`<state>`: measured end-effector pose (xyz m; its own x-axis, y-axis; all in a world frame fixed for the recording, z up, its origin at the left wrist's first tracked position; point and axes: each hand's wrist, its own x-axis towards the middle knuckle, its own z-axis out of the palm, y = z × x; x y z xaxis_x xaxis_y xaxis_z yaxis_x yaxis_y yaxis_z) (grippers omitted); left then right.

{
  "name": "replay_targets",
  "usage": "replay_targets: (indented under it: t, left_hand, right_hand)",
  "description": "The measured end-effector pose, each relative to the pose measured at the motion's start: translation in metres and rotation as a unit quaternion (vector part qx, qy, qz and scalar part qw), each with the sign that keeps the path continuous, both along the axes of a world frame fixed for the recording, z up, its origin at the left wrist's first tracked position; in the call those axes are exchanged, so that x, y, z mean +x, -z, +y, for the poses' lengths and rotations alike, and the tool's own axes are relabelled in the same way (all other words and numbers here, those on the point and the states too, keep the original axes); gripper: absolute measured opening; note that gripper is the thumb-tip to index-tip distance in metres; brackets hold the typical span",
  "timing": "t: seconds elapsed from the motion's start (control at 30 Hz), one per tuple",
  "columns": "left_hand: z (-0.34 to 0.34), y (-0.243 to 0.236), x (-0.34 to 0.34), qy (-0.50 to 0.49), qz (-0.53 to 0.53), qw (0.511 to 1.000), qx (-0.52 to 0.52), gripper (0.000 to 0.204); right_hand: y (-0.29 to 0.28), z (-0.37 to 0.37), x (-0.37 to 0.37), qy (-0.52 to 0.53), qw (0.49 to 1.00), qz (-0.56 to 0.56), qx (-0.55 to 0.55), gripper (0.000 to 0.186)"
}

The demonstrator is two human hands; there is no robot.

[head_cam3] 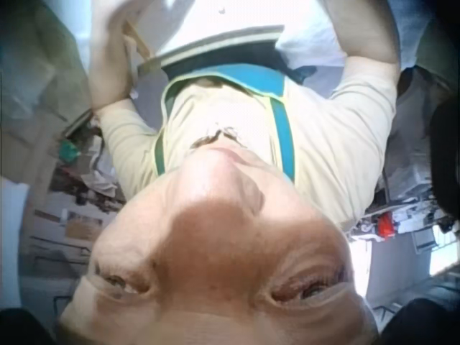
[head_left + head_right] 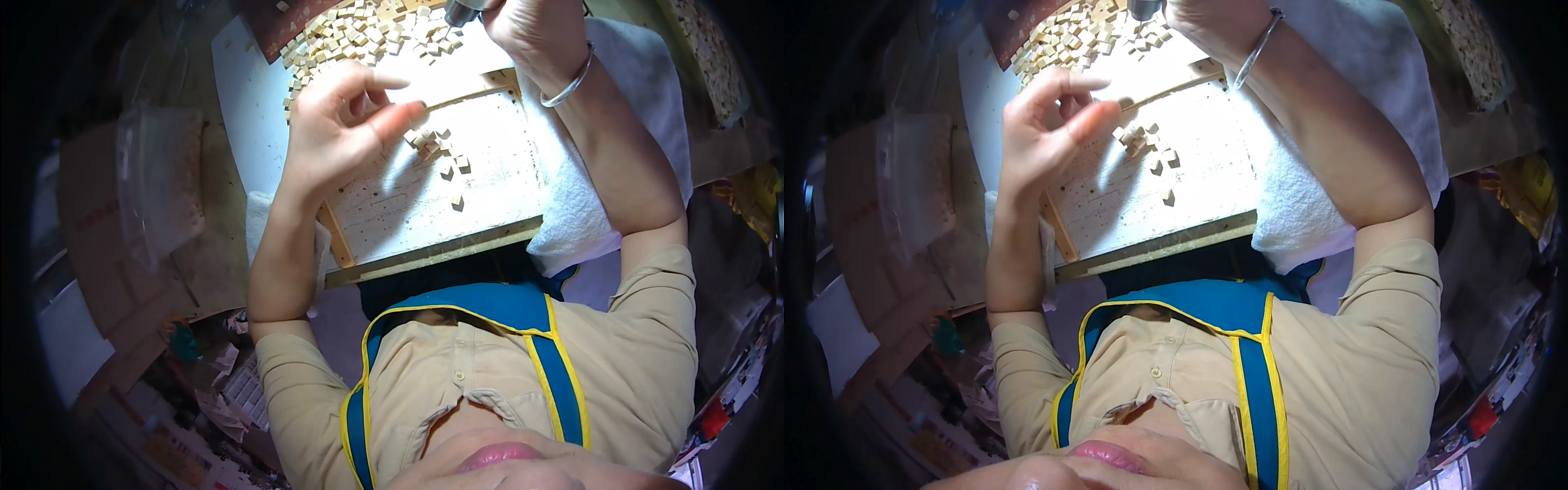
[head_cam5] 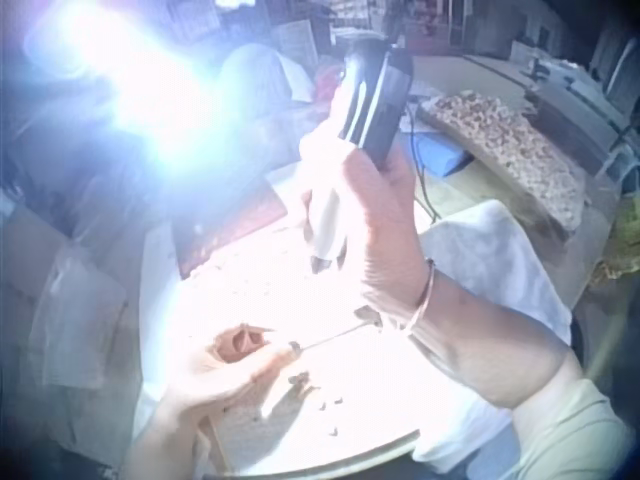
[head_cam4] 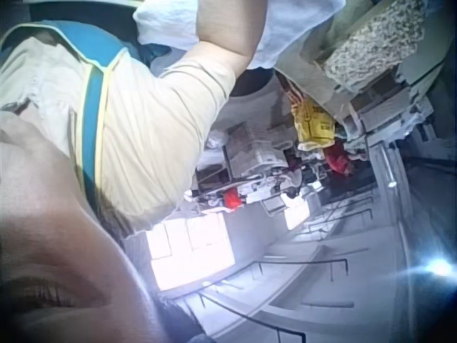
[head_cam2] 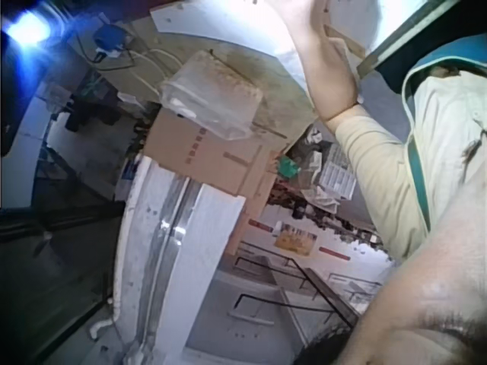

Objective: The person uses a handheld rotary tool to round the edges of small wooden blocks on a workbench. They repeatedly pick up blocks, shape them, and place them back on the board. At one point, they transfer a batch of finished blocks into a plastic container before resuming shaping.

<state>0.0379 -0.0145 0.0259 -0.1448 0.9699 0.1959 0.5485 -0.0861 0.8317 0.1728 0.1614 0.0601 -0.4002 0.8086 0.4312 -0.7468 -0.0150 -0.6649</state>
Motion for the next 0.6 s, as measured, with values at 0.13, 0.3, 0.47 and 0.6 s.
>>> replay_targets:
  t: [0.13,0.3,0.47,0.6]
  left_hand:
    - [0.028,0.008,0.0,-0.032,0.234,0.968,0.083,0.024]
    - [0.045,0.019,0.0,-0.027,0.407,0.907,0.106,0.023]
    - [0.034,0.011,-0.009,-0.009,0.399,0.91,0.108,0.016]
    - [0.015,0.009,-0.009,-0.032,0.36,0.93,0.061,0.017]
  right_hand:
    - [-0.003,-0.001,0.006,-0.038,0.999,0.027,-0.007,0.021]
    - [-0.008,-0.003,0.006,-0.034,0.999,0.004,-0.04,0.02]
    - [-0.01,0.0,0.011,-0.042,0.998,-0.006,-0.037,0.02]
    - [-0.009,0.0,0.012,-0.054,0.998,-0.014,-0.018,0.024]
